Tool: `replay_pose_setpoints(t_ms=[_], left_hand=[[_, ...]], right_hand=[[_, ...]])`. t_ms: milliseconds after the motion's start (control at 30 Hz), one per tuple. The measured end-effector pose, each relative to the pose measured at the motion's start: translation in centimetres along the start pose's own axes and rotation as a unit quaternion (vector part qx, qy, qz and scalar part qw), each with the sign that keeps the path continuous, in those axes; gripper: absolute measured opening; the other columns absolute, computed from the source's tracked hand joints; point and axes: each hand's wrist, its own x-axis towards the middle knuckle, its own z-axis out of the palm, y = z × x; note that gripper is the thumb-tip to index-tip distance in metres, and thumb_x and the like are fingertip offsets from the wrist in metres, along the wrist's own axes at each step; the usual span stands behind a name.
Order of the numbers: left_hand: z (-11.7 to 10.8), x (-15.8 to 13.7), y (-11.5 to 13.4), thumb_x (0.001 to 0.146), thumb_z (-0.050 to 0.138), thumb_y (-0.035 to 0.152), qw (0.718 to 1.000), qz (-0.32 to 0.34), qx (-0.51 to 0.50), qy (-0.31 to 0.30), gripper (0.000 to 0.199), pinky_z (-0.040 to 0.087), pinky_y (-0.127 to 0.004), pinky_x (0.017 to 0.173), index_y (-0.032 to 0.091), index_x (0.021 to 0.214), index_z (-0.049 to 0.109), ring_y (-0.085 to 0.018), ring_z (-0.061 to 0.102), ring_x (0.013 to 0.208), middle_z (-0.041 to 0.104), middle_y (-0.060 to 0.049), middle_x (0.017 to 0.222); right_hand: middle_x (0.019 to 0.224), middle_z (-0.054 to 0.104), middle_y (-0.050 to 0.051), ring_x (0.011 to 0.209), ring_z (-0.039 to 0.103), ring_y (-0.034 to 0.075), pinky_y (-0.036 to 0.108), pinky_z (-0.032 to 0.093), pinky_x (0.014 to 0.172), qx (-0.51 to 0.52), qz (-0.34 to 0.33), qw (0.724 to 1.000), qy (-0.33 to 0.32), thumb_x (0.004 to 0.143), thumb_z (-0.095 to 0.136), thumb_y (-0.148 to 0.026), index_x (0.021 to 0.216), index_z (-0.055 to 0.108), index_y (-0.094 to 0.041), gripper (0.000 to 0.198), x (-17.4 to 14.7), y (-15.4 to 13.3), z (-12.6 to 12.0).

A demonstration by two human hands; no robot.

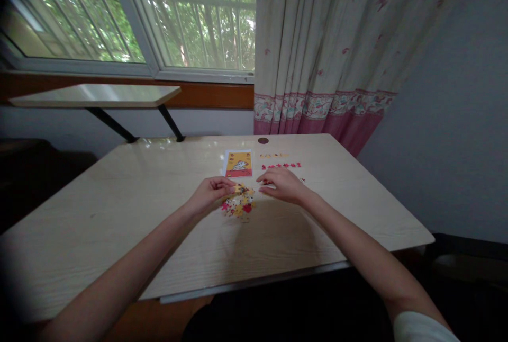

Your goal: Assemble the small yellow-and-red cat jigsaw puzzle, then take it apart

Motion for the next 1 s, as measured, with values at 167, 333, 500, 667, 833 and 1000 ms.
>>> replay_pose_setpoints(t_ms=[167, 333, 500, 667, 833, 1000], left_hand=[[0.4, 0.0, -0.1, 0.048, 0.082, 0.029, 0.999, 0.013, -0.033, -0.010, 0.030, 0.044, -0.022, 0.057, 0.012, 0.063, 0.064, -0.009, 0.056, 0.054, 0.066, -0.001, 0.060], [0.4, 0.1, 0.1, 0.047, 0.083, 0.032, 0.999, 0.022, -0.035, -0.006, 0.032, 0.044, -0.023, 0.058, 0.012, 0.061, 0.063, -0.010, 0.056, 0.055, 0.065, -0.001, 0.060], [0.5, 0.1, -0.2, 0.046, 0.082, 0.033, 0.999, 0.027, -0.038, -0.004, 0.033, 0.044, -0.023, 0.057, 0.012, 0.060, 0.062, -0.009, 0.056, 0.054, 0.065, -0.001, 0.060], [0.6, 0.0, -0.1, 0.049, 0.081, 0.034, 0.999, 0.031, -0.025, -0.001, 0.032, 0.045, -0.025, 0.058, 0.012, 0.065, 0.065, -0.012, 0.058, 0.057, 0.066, -0.002, 0.063], [-0.2, 0.6, -0.1, 0.058, 0.075, 0.031, 0.998, 0.048, 0.016, 0.045, 0.033, 0.042, -0.024, 0.054, 0.014, 0.085, 0.068, -0.011, 0.054, 0.057, 0.067, -0.004, 0.067], [-2.3, 1.4, -0.7, 0.068, 0.061, 0.026, 0.972, 0.094, 0.198, 0.087, 0.022, 0.037, -0.022, 0.053, 0.014, 0.087, 0.066, -0.009, 0.049, 0.054, 0.061, -0.001, 0.063]], right_hand=[[0.087, 0.067, 0.003, 0.081, 0.061, 0.014, 0.027, 0.042, 0.072, -0.012, -0.051, 0.998, 0.045, 0.079, 0.063, -0.036, 0.093, 0.066, -0.020, 0.022, 2.0, -2.0, 2.3], [0.082, 0.067, 0.003, 0.078, 0.060, 0.014, 0.027, 0.041, 0.071, -0.016, -0.070, 0.992, 0.100, 0.081, 0.060, -0.035, 0.087, 0.066, -0.020, 0.018, 2.3, -2.2, 3.1], [0.082, 0.067, 0.004, 0.075, 0.059, 0.013, 0.026, 0.041, 0.070, -0.012, -0.077, 0.985, 0.152, 0.082, 0.059, -0.034, 0.089, 0.066, -0.020, 0.018, 2.1, -2.2, 3.8], [0.078, 0.067, 0.003, 0.072, 0.059, 0.013, 0.026, 0.040, 0.068, -0.036, -0.090, 0.976, 0.195, 0.082, 0.059, -0.033, 0.086, 0.067, -0.021, 0.015, 1.8, -1.8, 4.7], [0.086, 0.067, 0.006, 0.080, 0.060, 0.015, 0.029, 0.041, 0.070, -0.065, -0.056, 0.971, 0.224, 0.083, 0.058, -0.034, 0.092, 0.067, -0.020, 0.019, 0.9, -0.2, 3.2], [0.087, 0.066, 0.006, 0.075, 0.059, 0.015, 0.030, 0.043, 0.071, -0.039, 0.025, 0.963, 0.266, 0.083, 0.057, -0.034, 0.094, 0.068, -0.021, 0.020, -0.4, 2.1, 1.7]])
